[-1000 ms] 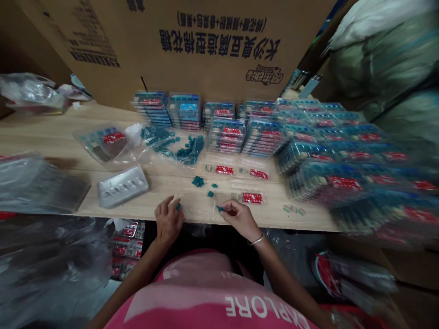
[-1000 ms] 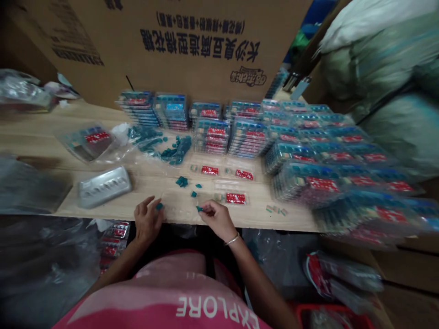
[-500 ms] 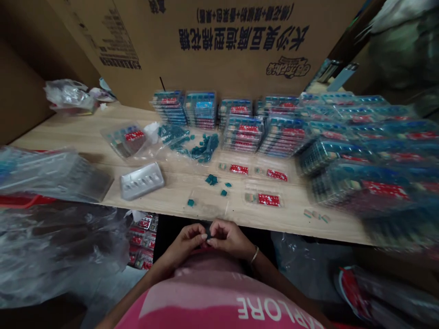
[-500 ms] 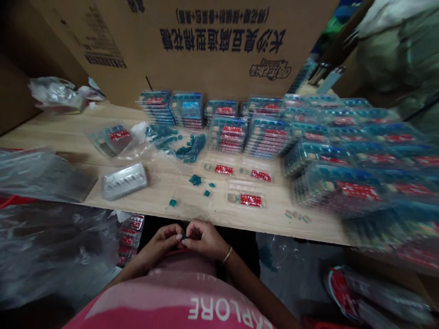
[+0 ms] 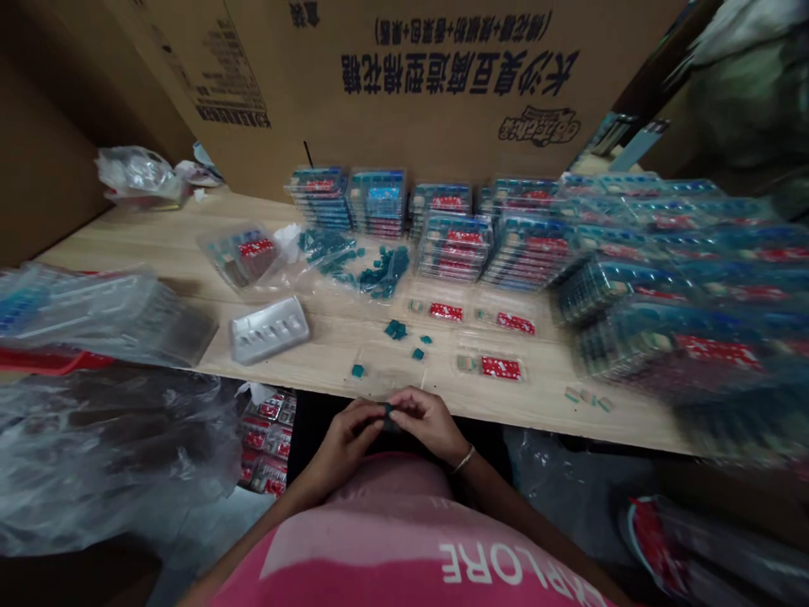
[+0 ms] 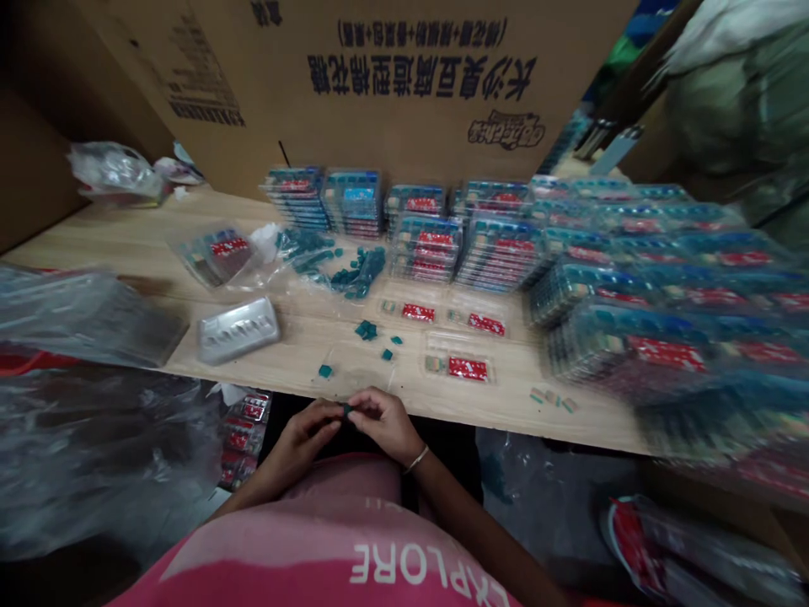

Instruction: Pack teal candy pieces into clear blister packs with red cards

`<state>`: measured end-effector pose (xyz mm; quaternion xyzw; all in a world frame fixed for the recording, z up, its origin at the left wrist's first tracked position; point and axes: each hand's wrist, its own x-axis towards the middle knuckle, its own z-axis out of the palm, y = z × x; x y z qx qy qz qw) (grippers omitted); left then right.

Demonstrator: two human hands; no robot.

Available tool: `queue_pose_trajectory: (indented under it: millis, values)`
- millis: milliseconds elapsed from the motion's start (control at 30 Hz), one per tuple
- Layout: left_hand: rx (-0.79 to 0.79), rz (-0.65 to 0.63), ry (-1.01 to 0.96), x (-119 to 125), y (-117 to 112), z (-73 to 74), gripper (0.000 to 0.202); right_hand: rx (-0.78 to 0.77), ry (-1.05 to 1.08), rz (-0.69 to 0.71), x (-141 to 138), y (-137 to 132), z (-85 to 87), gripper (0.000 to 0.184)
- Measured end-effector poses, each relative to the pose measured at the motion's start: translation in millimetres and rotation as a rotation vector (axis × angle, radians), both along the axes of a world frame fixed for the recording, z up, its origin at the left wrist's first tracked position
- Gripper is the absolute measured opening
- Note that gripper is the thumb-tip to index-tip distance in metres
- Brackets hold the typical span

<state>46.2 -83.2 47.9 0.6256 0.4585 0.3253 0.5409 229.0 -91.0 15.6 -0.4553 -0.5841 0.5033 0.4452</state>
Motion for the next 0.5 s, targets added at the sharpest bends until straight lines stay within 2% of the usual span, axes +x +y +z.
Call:
queue_pose_trajectory:
  millis: [100,167,233,300,500]
  values:
    - [0.378,0.058,0.336,-12.7,22.9,-8.9,0.021,0.104,-0.257,-0.023,-6.3,19.0,1.7,0.008]
    - [0.506,0.036,0.420,-20.8,42.4,-18.9,0.020,0.239,-0.493,0.019,-14.2,35.7,6.8,0.011]
    - [0.540,-0.032,0.424,-26.3,58.1,-29.3,0.019,0.320,-0.657,0.104,-23.0,50.0,10.8,0.013]
    - [0.561,-0.050,0.424,-28.8,66.3,-37.4,0.018,0.349,-0.732,0.144,-30.5,58.7,11.4,0.014]
    - [0.623,-0.040,0.464,-28.3,64.4,-42.5,0.016,0.262,-0.691,-0.050,-35.4,67.0,5.8,0.011]
